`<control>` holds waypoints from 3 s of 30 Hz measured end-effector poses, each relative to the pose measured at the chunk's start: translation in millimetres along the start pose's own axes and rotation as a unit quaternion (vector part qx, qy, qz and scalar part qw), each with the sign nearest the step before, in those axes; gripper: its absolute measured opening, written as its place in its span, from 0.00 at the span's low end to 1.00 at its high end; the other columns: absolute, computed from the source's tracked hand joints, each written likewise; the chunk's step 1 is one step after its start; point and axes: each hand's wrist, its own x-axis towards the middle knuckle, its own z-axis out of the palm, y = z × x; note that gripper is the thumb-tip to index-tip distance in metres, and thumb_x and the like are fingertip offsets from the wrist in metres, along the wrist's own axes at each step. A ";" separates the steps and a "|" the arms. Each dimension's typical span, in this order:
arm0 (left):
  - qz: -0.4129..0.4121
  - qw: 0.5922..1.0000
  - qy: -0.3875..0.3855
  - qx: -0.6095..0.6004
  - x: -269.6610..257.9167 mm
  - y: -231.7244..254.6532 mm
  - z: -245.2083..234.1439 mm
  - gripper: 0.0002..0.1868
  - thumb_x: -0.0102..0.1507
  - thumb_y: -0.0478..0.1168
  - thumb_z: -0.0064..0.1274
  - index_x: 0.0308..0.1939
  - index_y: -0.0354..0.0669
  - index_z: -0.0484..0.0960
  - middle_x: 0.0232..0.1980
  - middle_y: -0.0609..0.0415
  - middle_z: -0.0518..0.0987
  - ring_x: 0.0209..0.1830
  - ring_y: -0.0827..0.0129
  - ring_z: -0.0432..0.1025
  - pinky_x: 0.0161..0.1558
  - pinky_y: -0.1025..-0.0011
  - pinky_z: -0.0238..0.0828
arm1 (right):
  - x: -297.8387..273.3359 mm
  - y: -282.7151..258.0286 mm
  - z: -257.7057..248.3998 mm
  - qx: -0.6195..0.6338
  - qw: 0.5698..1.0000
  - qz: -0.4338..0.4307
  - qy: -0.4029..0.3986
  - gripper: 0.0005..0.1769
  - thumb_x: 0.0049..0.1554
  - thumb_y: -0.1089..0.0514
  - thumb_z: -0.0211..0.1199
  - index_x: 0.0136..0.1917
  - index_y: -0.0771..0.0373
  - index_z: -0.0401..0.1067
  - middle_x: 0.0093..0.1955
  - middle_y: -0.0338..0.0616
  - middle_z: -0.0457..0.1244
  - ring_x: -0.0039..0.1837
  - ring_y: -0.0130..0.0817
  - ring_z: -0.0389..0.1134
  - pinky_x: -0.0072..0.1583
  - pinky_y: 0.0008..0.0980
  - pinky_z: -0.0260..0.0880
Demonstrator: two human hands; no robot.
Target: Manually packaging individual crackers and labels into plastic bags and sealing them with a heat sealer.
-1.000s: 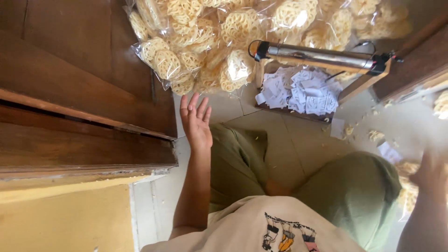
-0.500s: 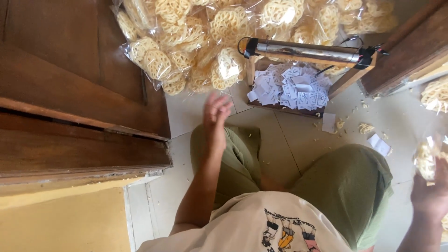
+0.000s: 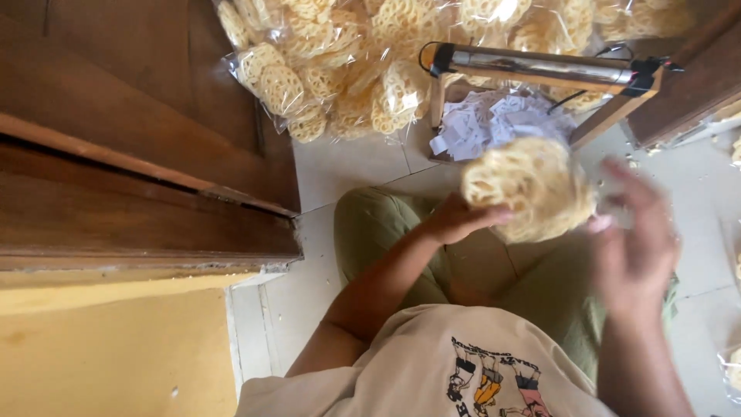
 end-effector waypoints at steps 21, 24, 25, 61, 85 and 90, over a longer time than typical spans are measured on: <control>0.342 0.905 0.171 0.185 26.4 51.5 42.0 0.09 0.70 0.31 0.54 0.51 0.50 0.82 0.56 0.59 0.84 0.57 0.71 0.80 0.61 0.75 0.85 | -4.7 52.9 39.6 0.153 0.957 0.008 0.247 0.10 0.73 0.79 0.60 0.54 0.69 0.66 0.54 0.55 0.65 0.56 0.43 0.66 0.64 0.41 0.71; 0.318 0.924 0.153 0.148 22.8 43.0 43.2 0.07 0.70 0.30 0.53 0.47 0.46 0.82 0.55 0.55 0.83 0.58 0.67 0.79 0.63 0.71 0.84 | -2.3 49.2 44.6 0.168 0.960 0.012 0.225 0.06 0.77 0.75 0.57 0.58 0.70 0.62 0.55 0.56 0.64 0.55 0.42 0.67 0.63 0.39 0.72; 0.291 0.931 0.145 0.167 19.9 40.3 47.6 0.06 0.69 0.29 0.53 0.46 0.43 0.81 0.55 0.54 0.83 0.58 0.65 0.80 0.61 0.72 0.85 | -1.7 49.6 48.8 0.182 0.963 -0.013 0.197 0.04 0.76 0.73 0.54 0.58 0.70 0.61 0.53 0.56 0.64 0.54 0.42 0.68 0.60 0.39 0.75; 0.046 0.943 0.251 -0.213 81.4 -29.5 -65.4 0.06 0.60 0.28 0.64 0.41 0.31 0.86 0.40 0.44 0.86 0.35 0.66 0.81 0.34 0.75 0.81 | 7.6 185.7 59.7 0.435 0.816 0.364 0.117 0.06 0.72 0.54 0.62 0.53 0.55 0.76 0.41 0.36 0.69 0.30 0.12 0.60 0.33 0.10 0.60; -0.007 0.842 0.483 -0.241 163.6 -46.4 -92.8 0.07 0.57 0.32 0.67 0.38 0.36 0.86 0.39 0.50 0.84 0.40 0.67 0.79 0.42 0.71 0.82 | 88.5 216.6 101.5 0.474 0.673 0.473 0.314 0.10 0.66 0.61 0.64 0.41 0.55 0.74 0.28 0.28 0.56 0.29 0.15 0.51 0.29 0.18 0.44; -0.010 0.842 0.486 -0.234 165.7 -44.9 -91.6 0.07 0.58 0.32 0.66 0.38 0.36 0.86 0.39 0.50 0.84 0.40 0.69 0.78 0.43 0.73 0.80 | 88.3 219.6 102.9 0.490 0.676 0.459 0.302 0.08 0.66 0.60 0.63 0.43 0.57 0.75 0.25 0.27 0.53 0.27 0.15 0.47 0.28 0.18 0.40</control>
